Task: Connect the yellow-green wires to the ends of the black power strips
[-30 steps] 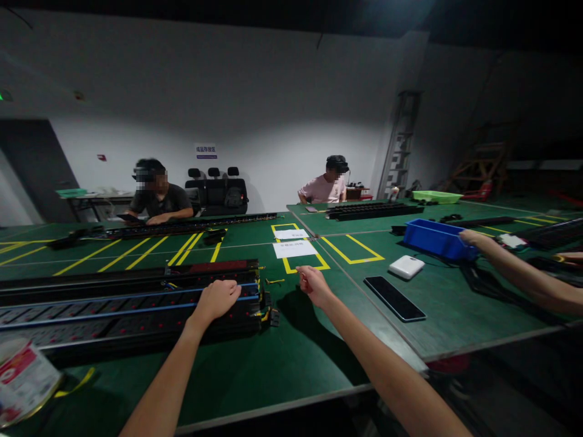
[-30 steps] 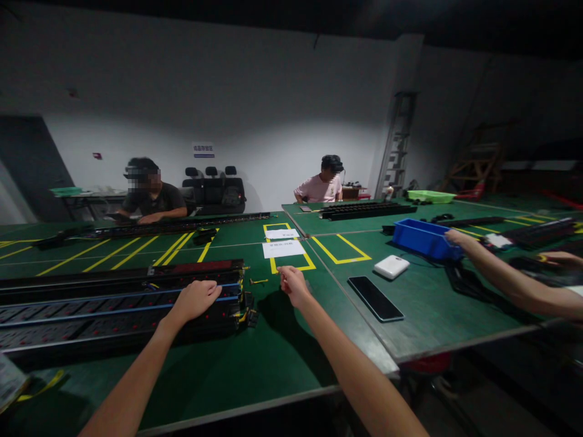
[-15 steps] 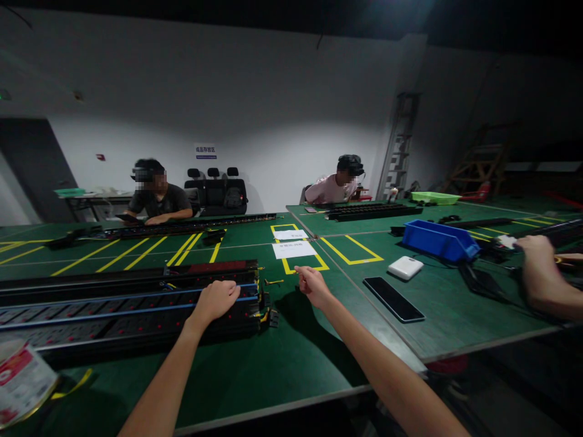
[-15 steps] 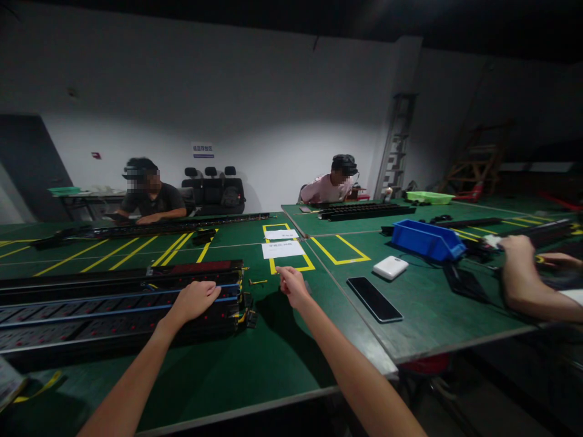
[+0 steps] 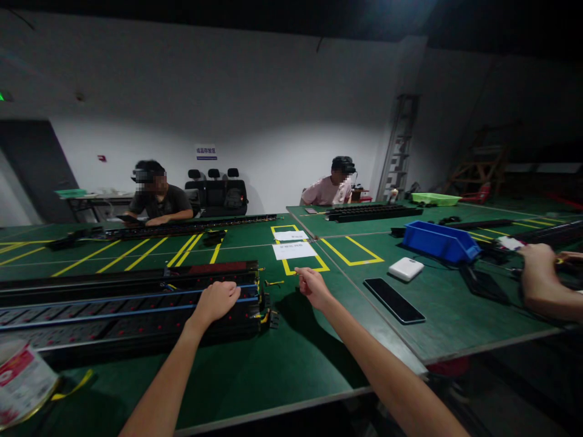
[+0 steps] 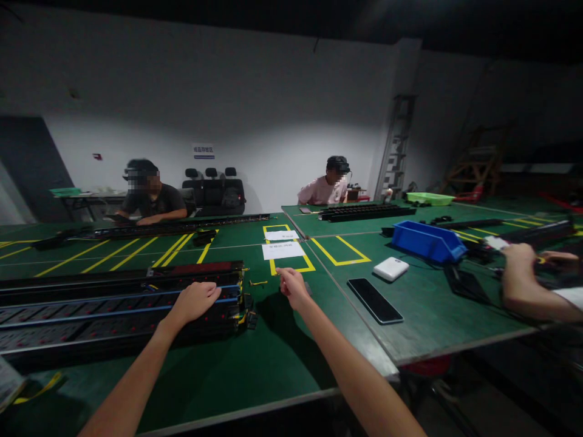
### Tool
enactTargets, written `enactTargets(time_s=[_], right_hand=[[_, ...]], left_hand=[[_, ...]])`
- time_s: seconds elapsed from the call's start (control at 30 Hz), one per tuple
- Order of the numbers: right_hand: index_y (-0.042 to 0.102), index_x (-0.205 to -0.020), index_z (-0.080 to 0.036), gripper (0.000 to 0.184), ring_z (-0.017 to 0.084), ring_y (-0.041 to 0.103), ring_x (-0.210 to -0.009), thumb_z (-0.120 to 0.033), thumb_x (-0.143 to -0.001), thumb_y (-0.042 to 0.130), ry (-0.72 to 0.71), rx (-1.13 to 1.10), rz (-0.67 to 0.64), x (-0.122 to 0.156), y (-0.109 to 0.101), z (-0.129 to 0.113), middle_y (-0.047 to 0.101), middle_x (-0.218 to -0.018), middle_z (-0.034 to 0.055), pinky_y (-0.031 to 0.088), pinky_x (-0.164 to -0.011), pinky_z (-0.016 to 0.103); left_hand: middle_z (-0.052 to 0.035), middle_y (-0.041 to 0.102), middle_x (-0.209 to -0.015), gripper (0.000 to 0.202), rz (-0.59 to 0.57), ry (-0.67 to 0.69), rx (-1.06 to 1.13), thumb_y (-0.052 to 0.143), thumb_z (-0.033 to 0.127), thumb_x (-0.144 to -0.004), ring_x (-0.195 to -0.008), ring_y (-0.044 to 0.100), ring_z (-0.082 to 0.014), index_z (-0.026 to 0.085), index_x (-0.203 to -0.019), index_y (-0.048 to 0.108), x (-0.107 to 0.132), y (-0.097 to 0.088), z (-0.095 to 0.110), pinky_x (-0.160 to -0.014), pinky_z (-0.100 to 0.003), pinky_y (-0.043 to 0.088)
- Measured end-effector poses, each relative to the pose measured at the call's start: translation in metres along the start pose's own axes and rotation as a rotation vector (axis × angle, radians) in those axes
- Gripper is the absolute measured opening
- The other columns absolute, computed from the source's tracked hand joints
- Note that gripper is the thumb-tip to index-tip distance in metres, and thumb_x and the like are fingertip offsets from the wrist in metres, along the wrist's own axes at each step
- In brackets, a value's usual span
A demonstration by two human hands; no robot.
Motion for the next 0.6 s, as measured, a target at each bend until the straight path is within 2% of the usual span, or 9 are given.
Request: enactTargets(time_s=[0.6], right_hand=[[0.052,-0.07,-0.022,0.032,0.005,0.034,-0.039,-0.036,-0.064,0.081,0.018,0.02,0.002,0.0,-0.0002,0.0012,0.045,-0.05,-0.0096,0.018,-0.038,0.021]], left_hand=[[-0.0073,0.073,-0.081,0.044,0.002,0.003,0.011,0.036,0.042,-0.1,-0.082,0.07,-0.0228,0.022,-0.072,0.063,0.0004,-0.001,-0.0008,-0.071,-0.027,0.044]])
Point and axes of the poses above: each hand's wrist, its own x-axis away from the middle knuckle, its own y-axis out of the palm, z = x × y, the point moved 3 cm from there along -x, towards the middle knuckle
